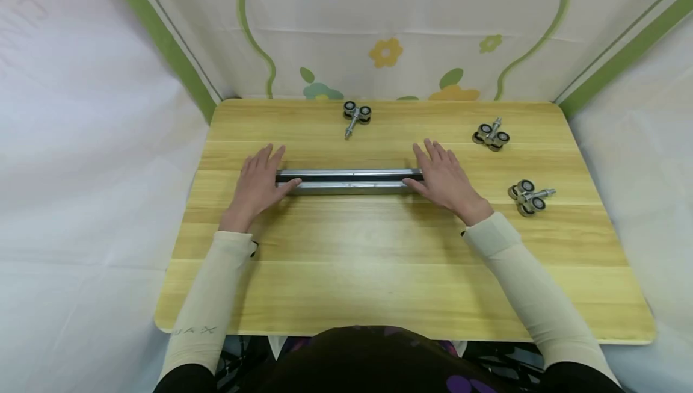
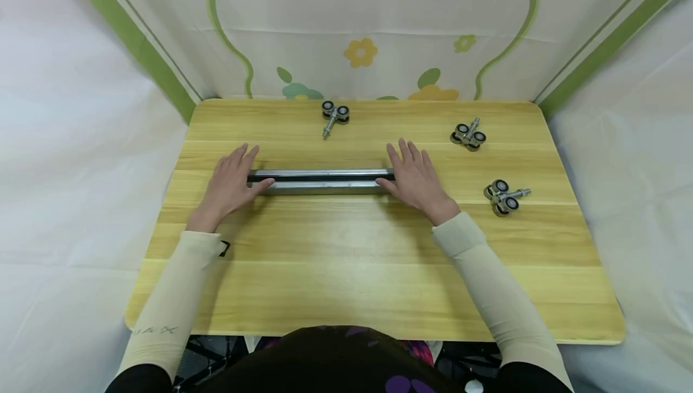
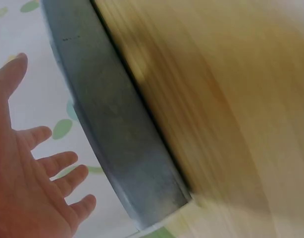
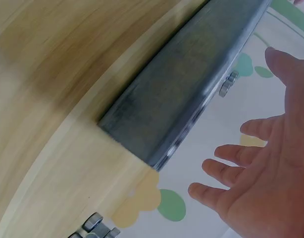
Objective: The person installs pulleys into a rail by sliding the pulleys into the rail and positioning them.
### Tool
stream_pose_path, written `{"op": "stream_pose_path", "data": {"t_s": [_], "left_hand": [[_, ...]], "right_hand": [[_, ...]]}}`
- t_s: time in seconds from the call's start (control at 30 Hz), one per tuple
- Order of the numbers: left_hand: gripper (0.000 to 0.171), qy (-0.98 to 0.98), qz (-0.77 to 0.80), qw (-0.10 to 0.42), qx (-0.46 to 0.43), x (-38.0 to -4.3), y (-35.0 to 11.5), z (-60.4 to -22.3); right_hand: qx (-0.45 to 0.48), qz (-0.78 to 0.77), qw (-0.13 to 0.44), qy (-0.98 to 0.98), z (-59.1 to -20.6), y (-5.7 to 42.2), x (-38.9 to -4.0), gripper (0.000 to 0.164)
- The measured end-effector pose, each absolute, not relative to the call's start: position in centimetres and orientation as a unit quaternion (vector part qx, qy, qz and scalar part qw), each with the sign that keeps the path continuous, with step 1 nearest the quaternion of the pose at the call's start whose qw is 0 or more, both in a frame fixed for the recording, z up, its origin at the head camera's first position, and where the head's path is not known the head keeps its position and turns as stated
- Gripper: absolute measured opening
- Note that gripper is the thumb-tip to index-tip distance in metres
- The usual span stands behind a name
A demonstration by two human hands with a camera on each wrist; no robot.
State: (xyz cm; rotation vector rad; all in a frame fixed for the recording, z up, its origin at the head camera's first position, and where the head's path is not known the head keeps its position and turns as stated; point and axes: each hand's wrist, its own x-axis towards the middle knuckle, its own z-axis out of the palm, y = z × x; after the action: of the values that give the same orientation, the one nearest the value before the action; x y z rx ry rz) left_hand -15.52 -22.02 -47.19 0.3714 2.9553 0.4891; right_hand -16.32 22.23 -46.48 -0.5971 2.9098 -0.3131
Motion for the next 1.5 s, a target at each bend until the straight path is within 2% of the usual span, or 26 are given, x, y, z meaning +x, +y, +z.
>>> {"op": "stream_pose_path", "data": {"t_s": [0.3, 0.57, 0.8, 1.1, 1.3, 1.5], "left_hand": [[0.092, 0.968, 0.195, 0.096, 0.127, -15.1, -25.1, -46.9], [0.092, 0.961, 0.214, 0.126, 0.125, -15.4, -26.5, -46.9], [0.089, 0.961, 0.205, 0.122, 0.138, -15.5, -26.7, -47.3], [0.085, 0.960, 0.210, 0.120, 0.140, -15.5, -27.0, -47.8], [0.076, 0.960, 0.212, 0.113, 0.147, -15.7, -27.1, -48.4], [0.078, 0.954, 0.229, 0.126, 0.144, -15.9, -26.8, -49.0]], "right_hand": [[-0.213, -0.091, 0.036, 0.972, -46.2, 23.9, -16.3, 0.081], [-0.178, -0.101, 0.053, 0.977, -45.7, 28.3, -15.5, 0.077], [-0.159, -0.101, 0.060, 0.980, -45.2, 32.5, -14.5, 0.072], [-0.148, -0.101, 0.041, 0.983, -45.1, 37.2, -13.0, 0.067], [-0.120, -0.117, 0.054, 0.984, -45.7, 40.5, -11.9, 0.056], [-0.092, -0.134, 0.056, 0.985, -46.3, 44.1, -10.1, 0.047]]}}
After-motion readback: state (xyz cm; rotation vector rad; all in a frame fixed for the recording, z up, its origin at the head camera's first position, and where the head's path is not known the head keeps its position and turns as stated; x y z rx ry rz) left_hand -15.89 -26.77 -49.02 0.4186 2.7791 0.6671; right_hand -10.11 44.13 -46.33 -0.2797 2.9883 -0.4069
